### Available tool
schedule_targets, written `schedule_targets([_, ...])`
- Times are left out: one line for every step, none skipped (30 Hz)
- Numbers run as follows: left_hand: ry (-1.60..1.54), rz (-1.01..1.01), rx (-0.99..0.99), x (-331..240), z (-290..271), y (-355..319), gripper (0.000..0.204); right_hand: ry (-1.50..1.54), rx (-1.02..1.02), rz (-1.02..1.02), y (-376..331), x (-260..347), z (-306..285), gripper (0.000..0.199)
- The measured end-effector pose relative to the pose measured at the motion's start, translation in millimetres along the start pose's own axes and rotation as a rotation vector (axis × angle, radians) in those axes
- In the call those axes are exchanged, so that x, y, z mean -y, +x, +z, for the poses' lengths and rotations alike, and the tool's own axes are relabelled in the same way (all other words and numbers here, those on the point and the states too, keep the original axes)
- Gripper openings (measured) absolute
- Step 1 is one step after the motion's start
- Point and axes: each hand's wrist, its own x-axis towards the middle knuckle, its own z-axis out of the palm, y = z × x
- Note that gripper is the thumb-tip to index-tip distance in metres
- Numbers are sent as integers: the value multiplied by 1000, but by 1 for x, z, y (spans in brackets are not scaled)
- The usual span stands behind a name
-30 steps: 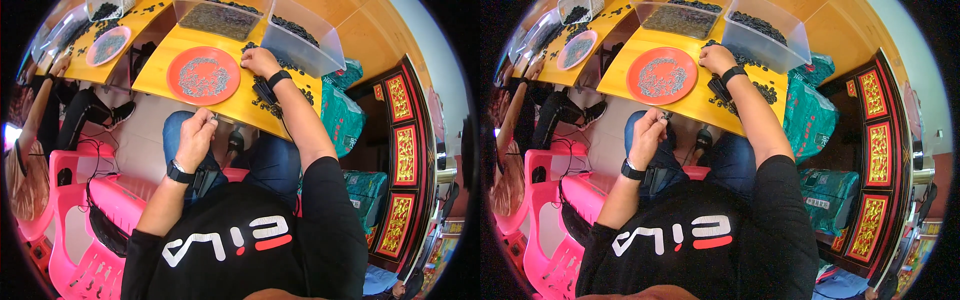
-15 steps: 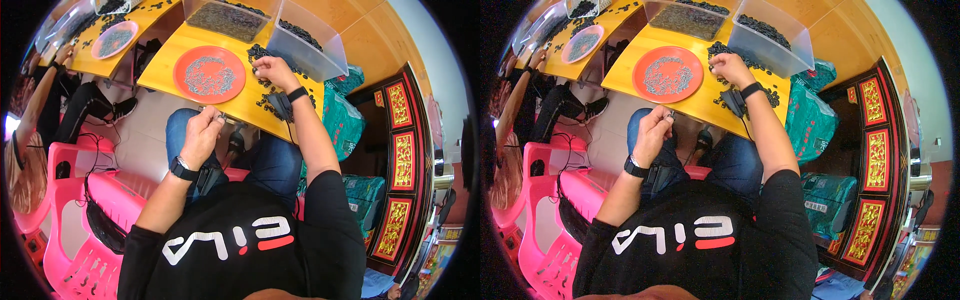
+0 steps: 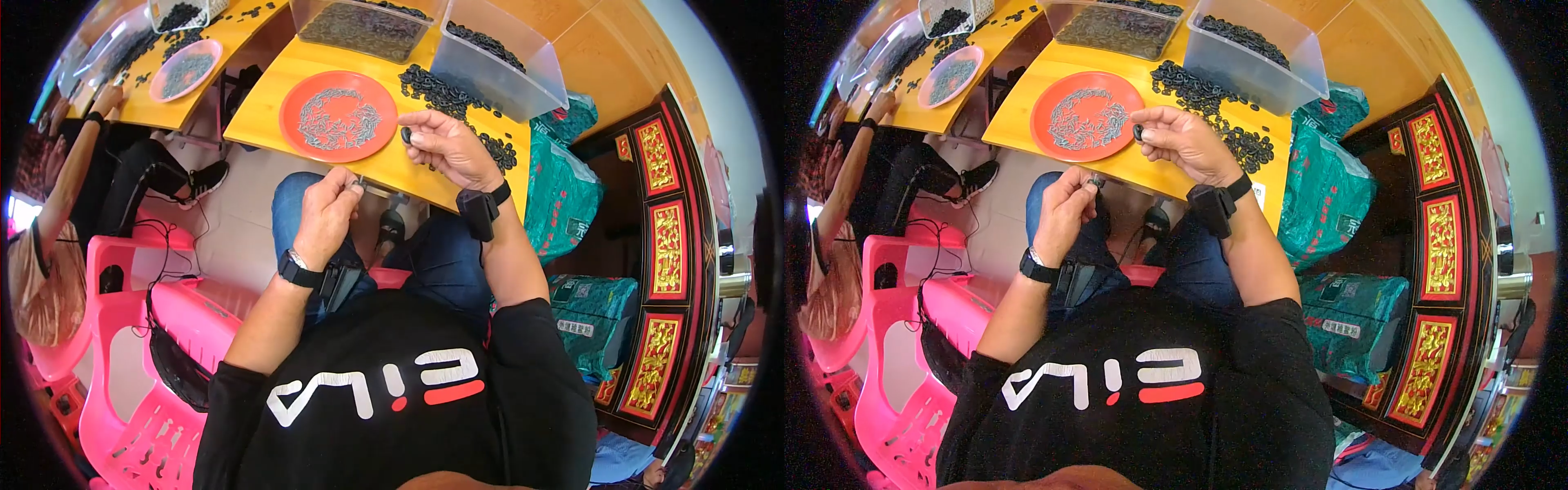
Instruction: Assembling small electrical connectors by inserting internal pins into black plastic housings.
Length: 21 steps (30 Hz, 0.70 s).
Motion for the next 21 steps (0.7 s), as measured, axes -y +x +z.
schedule_targets([0,-1,2,-1,1,0,12,5,11,-21,-2,0,5,25])
schedule_targets([-2,1,4,-3,2,0,12,6,10,-20,-3,-2,8,25])
schedule_targets([-4,4,7,-3,2,-1,12,-58,-8,-25,-4,-4,10,24])
schedule_targets([-3,1,5,-3,1,-1,12,-120,-25,-31,-4,-6,13,22])
schedule_targets([-7,6,12,-2,1,-1,11,-118,-23,-29,-4,-7,16,22])
schedule_targets([-11,11,19,-1,1,-1,11,-143,-36,-31,-4,-9,19,21])
schedule_targets([-11,8,18,-2,1,-1,11,-168,-50,-33,-4,-11,21,19])
schedule_targets([-6,11,-2,-4,1,-1,11,-166,-49,-30,-3,-13,25,19])
schedule_targets([-2,14,-21,-5,1,-1,12,-111,-68,-18,-3,-15,28,18])
schedule_targets([0,8,-22,-5,2,-1,12,-54,-88,-5,-3,-19,32,17])
schedule_targets([-19,19,-23,-5,2,0,11,-50,-88,-1,-3,-23,37,17])
schedule_targets([-37,29,-22,-5,3,0,11,8,-94,-13,-4,-27,42,16])
schedule_targets([-35,22,-24,-5,2,0,11,67,-99,-24,-4,-32,47,16])
schedule_targets([-37,28,-28,-6,2,0,11,92,-118,-8,-4,-35,52,15])
schedule_targets([-39,35,-30,-7,2,-1,11,97,-118,-4,-3,-42,53,15])
schedule_targets([-37,30,-31,-6,1,-1,11,139,-98,-15,-1,-49,54,15])
schedule_targets([-48,39,-27,-6,1,-1,11,180,-78,-27,0,-54,54,16])
schedule_targets([-58,48,-23,-5,1,-1,11,207,-90,-14,0,-57,54,16])
schedule_targets([-57,45,-24,-5,1,-1,11,210,-90,-12,-1,-57,54,16])
schedule_targets([-59,46,-19,-5,1,-1,11,190,-84,1,-3,-55,54,15])
schedule_targets([-61,48,-13,-4,1,-1,11,171,-78,13,-5,-53,54,15])
